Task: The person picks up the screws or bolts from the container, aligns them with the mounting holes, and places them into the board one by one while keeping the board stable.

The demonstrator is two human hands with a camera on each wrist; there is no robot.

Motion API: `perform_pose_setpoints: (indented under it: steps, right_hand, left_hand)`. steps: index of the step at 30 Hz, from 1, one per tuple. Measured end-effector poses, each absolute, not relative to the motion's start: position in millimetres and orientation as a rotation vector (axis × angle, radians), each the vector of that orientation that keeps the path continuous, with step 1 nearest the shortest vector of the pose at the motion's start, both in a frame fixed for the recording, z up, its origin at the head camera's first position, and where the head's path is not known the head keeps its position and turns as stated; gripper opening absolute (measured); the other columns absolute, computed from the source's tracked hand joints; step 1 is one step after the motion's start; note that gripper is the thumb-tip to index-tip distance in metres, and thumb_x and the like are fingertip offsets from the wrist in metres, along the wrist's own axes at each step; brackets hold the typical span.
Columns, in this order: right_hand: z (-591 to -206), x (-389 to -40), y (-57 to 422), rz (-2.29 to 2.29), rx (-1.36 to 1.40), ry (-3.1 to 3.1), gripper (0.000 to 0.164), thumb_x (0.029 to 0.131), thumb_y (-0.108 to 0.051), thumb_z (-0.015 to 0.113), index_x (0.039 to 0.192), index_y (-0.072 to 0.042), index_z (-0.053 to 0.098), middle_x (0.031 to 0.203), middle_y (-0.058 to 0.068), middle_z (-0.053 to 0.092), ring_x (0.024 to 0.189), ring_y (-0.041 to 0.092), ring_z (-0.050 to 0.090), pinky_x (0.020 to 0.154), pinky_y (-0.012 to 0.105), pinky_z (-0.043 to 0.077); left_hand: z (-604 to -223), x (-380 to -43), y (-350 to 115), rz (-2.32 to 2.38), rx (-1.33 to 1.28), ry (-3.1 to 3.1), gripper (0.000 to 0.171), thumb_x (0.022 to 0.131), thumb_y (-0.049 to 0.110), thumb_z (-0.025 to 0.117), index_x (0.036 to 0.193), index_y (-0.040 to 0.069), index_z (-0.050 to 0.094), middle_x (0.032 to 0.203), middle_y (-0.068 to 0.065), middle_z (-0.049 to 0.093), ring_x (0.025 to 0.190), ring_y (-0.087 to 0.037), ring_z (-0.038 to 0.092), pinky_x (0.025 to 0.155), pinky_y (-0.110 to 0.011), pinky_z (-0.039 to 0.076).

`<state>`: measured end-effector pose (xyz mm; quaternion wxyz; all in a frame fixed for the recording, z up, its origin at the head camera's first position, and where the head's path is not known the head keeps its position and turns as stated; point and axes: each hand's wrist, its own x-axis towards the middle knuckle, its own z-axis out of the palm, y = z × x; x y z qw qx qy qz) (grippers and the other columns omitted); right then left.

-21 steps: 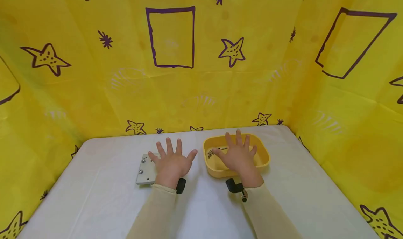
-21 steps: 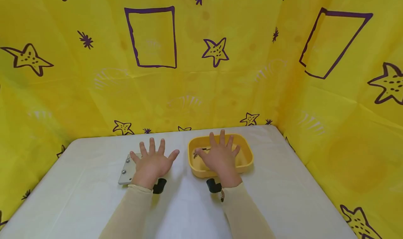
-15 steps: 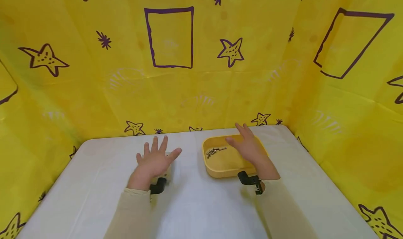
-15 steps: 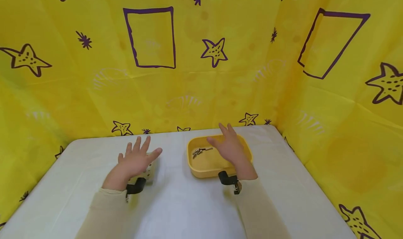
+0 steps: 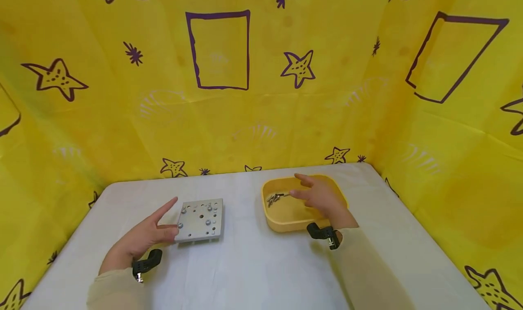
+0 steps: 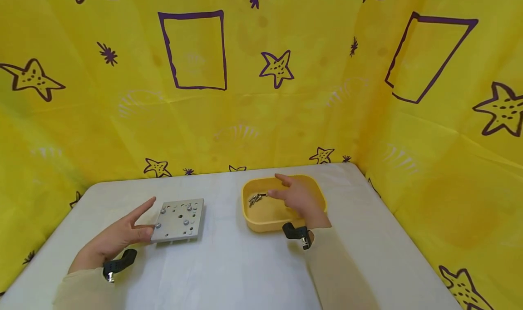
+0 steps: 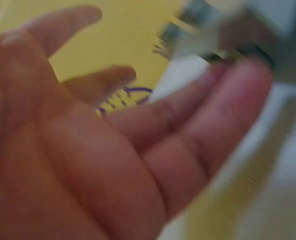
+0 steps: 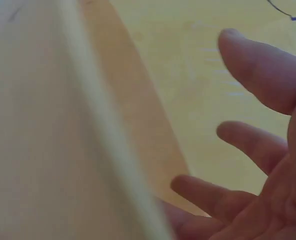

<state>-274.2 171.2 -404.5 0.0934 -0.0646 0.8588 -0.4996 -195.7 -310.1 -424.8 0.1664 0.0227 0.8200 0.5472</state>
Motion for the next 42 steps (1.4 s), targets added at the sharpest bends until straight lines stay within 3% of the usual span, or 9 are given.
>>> perform_pose_setpoints:
  steps: [3, 6, 10, 16, 21, 29, 42]
  right_hand:
    - [-413.3, -276.1, 160.1, -1.374, -0.231, 2.558, 0.071, 0.085, -0.039, 0.079, 0.148, -0.025, 0.05, 0.145, 0.018, 0.049, 0.097, 0.03, 0.067, 0.082, 0.042, 0.053]
    - [-419.0, -279.3, 148.1, -1.38, -0.291, 2.49, 0.066, 0.085, -0.029, 0.08, 0.145, -0.022, 0.054, 0.142, 0.019, 0.051, 0.092, 0.028, 0.065, 0.08, 0.044, 0.052]
    - [-425.1, -284.3, 135.5, -1.356, -0.338, 2.467, 0.061, 0.085, -0.018, 0.08, 0.141, -0.021, 0.059, 0.137, 0.016, 0.056, 0.091, 0.025, 0.061, 0.077, 0.043, 0.052]
    - [-432.5, -290.5, 121.0, -1.227, -0.454, 2.563, 0.06, 0.083, -0.014, 0.08, 0.139, -0.02, 0.061, 0.129, 0.008, 0.063, 0.079, 0.021, 0.059, 0.077, 0.034, 0.048]
    - [-439.8, -292.0, 114.8, -1.129, -0.47, 2.656, 0.059, 0.081, -0.009, 0.078, 0.137, -0.017, 0.062, 0.118, 0.004, 0.067, 0.079, 0.02, 0.056, 0.08, 0.035, 0.045]
    - [-445.1, -296.2, 110.7, -0.93, -0.532, 2.824, 0.052, 0.082, -0.008, 0.073, 0.133, -0.013, 0.065, 0.124, 0.005, 0.066, 0.108, 0.022, 0.057, 0.098, 0.041, 0.042]
    - [-444.7, -299.6, 105.3, -0.806, -0.542, 2.868, 0.036, 0.08, -0.006, 0.075, 0.116, -0.007, 0.072, 0.105, 0.003, 0.07, 0.088, 0.02, 0.056, 0.086, 0.038, 0.045]
  left_hand:
    - [-440.9, -197.5, -315.3, 1.664, 0.053, 2.221, 0.096, 0.088, 0.017, 0.078, 0.161, 0.029, 0.016, 0.158, -0.031, 0.012, 0.12, -0.036, 0.054, 0.096, -0.048, 0.046]
    - [-450.8, -199.7, -317.3, 1.715, 0.035, 2.184, 0.095, 0.085, 0.013, 0.08, 0.16, 0.026, 0.024, 0.158, -0.029, 0.016, 0.12, -0.033, 0.054, 0.091, -0.039, 0.05]
    - [-457.0, -202.7, -317.2, 1.751, 0.043, 2.154, 0.093, 0.085, 0.009, 0.08, 0.16, 0.023, 0.027, 0.153, -0.031, 0.027, 0.117, -0.033, 0.056, 0.089, -0.038, 0.051]
    - [-458.1, -206.6, -313.8, 1.718, 0.051, 2.201, 0.095, 0.082, 0.012, 0.082, 0.159, 0.027, 0.028, 0.154, -0.029, 0.028, 0.113, -0.031, 0.058, 0.088, -0.037, 0.049]
    - [-459.6, -208.0, -310.6, 1.693, 0.051, 2.232, 0.099, 0.079, 0.013, 0.084, 0.159, 0.027, 0.028, 0.152, -0.026, 0.031, 0.109, -0.031, 0.058, 0.087, -0.036, 0.048]
    - [-460.3, -206.8, -310.2, 1.707, 0.029, 2.232, 0.099, 0.079, 0.01, 0.084, 0.159, 0.027, 0.027, 0.135, -0.024, 0.051, 0.101, -0.031, 0.06, 0.079, -0.036, 0.05]
    - [-460.0, -205.8, -309.9, 1.719, 0.021, 2.211, 0.102, 0.079, 0.009, 0.084, 0.16, 0.028, 0.025, 0.135, -0.023, 0.048, 0.1, -0.032, 0.059, 0.074, -0.035, 0.05]
